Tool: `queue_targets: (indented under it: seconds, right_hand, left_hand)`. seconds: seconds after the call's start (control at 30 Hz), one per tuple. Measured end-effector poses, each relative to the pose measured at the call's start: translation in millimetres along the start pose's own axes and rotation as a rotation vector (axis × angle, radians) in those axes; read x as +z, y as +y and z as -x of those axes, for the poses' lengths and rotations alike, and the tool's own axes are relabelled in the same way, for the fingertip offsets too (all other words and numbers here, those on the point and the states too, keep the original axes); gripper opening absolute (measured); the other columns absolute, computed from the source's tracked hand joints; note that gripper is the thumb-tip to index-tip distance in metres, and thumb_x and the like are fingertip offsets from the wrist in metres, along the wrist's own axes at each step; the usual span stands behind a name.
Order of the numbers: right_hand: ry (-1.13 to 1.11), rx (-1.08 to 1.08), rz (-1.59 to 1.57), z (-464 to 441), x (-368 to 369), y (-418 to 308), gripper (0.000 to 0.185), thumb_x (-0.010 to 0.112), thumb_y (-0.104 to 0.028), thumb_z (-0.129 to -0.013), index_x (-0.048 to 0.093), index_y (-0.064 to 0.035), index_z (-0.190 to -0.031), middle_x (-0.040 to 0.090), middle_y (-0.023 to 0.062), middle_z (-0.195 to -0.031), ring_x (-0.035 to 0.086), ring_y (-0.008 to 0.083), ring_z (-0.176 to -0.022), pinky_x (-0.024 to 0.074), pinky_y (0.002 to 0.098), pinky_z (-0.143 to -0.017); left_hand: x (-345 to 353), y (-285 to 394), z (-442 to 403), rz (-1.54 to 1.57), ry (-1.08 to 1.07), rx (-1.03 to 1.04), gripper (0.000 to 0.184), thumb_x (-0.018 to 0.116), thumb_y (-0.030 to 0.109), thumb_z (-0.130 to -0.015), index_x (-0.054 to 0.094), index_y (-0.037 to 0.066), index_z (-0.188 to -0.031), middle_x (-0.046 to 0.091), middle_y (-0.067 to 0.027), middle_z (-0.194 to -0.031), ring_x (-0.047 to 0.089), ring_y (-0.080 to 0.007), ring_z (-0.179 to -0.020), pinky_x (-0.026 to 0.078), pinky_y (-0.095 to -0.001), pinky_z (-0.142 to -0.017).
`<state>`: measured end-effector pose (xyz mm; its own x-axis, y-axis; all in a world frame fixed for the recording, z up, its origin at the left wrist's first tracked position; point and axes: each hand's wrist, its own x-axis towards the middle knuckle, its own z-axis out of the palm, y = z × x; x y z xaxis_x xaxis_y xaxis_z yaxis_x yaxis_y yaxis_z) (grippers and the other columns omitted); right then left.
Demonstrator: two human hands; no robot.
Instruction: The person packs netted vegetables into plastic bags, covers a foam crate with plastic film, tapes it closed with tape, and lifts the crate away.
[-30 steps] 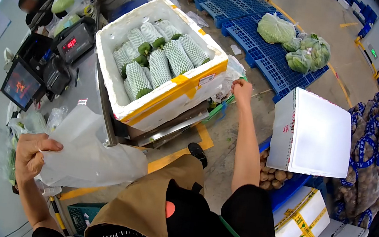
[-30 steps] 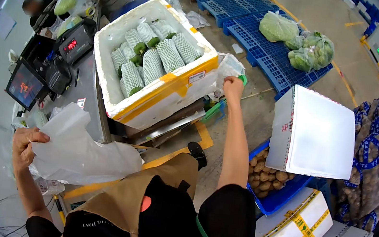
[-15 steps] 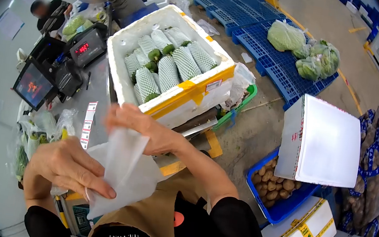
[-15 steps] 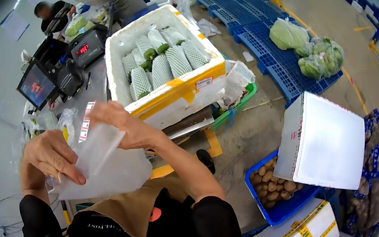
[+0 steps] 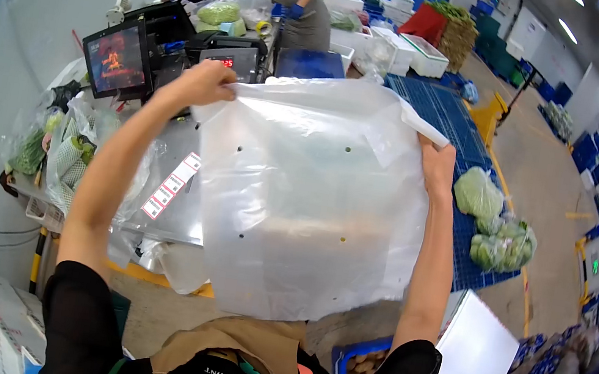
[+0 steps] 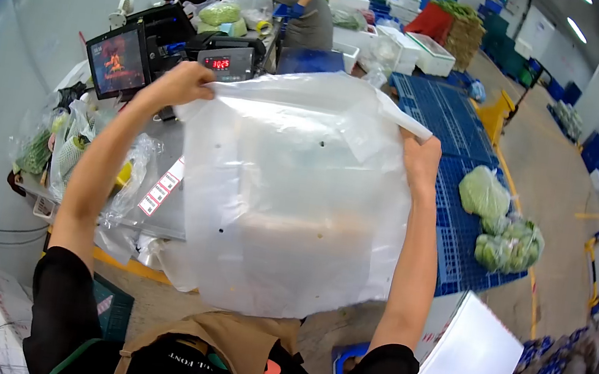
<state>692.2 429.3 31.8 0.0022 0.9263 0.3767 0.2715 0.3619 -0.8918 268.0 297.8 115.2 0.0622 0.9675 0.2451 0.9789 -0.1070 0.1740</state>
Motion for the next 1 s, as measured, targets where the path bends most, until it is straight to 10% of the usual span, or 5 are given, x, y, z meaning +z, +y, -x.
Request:
queue_targets:
  seconds: [0.23,0.53,0.83,0.93,1.0]
  right_hand:
    - [0.072,0.05,0.571,-119.7,90.8,104.0,0.031,0.064,-0.025,-0.081,0.064,0.0032,-0.094,0.065,0.0227,-0.089,0.063,0.0378,-0.086,0.0475,0.0432,-0.072]
    - [0.123,-0.44,1.0,-187.8,176.1,231.5,0.039,0.065,-0.008,-0.068,0.053,-0.0073,-0.105,0.051,0.0102,-0.094,0.048,0.0299,-0.085,0.0363,0.0403,-0.072]
    - [-0.216,-0.854,0.934,-184.1,200.9,220.3,0.061,0.056,0.0,-0.071,0.043,-0.0029,-0.131,0.039,0.0262,-0.131,0.036,0.0423,-0.122,0.0276,0.0496,-0.102]
    - [-0.505,-0.685,0.915,-166.1,188.1,219.6,0.061,0.054,-0.01,-0.079,0.035,-0.0013,-0.136,0.031,0.0296,-0.137,0.028,0.045,-0.128,0.0202,0.0521,-0.108]
    - [-0.541,-0.488,0.854,-146.0,191.4,233.0,0.063,0.053,-0.016,-0.084,0.028,0.0009,-0.139,0.027,0.0312,-0.139,0.028,0.0454,-0.128,0.0194,0.0518,-0.108]
  left_hand:
    - [153.1,-30.6,-156.6,-0.472,0.299,-0.42,0.017,0.059,0.014,-0.074,0.071,0.016,-0.085,0.053,-0.0059,-0.116,0.041,-0.0294,-0.116,0.027,-0.0628,-0.091]
    - [328.6,-76.0,-252.7,-0.321,0.236,-0.487,0.018,0.054,0.014,-0.08,0.07,0.006,-0.083,0.054,-0.0093,-0.106,0.047,-0.0258,-0.104,0.042,-0.0381,-0.083]
    - [431.5,-117.1,-252.7,-0.018,0.309,-0.676,0.017,0.052,0.007,-0.079,0.062,0.002,-0.092,0.053,-0.0152,-0.106,0.056,-0.0319,-0.095,0.049,-0.0416,-0.075]
    - [411.8,-94.6,-249.1,0.214,0.167,-0.676,0.029,0.049,0.003,-0.077,0.056,-0.002,-0.104,0.053,-0.0206,-0.113,0.055,-0.0345,-0.103,0.046,-0.0454,-0.082]
    - [451.6,-79.7,-234.6,0.0,0.582,-0.455,0.04,0.051,0.007,-0.076,0.053,-0.001,-0.115,0.051,-0.0221,-0.12,0.047,-0.0359,-0.113,0.032,-0.0549,-0.096]
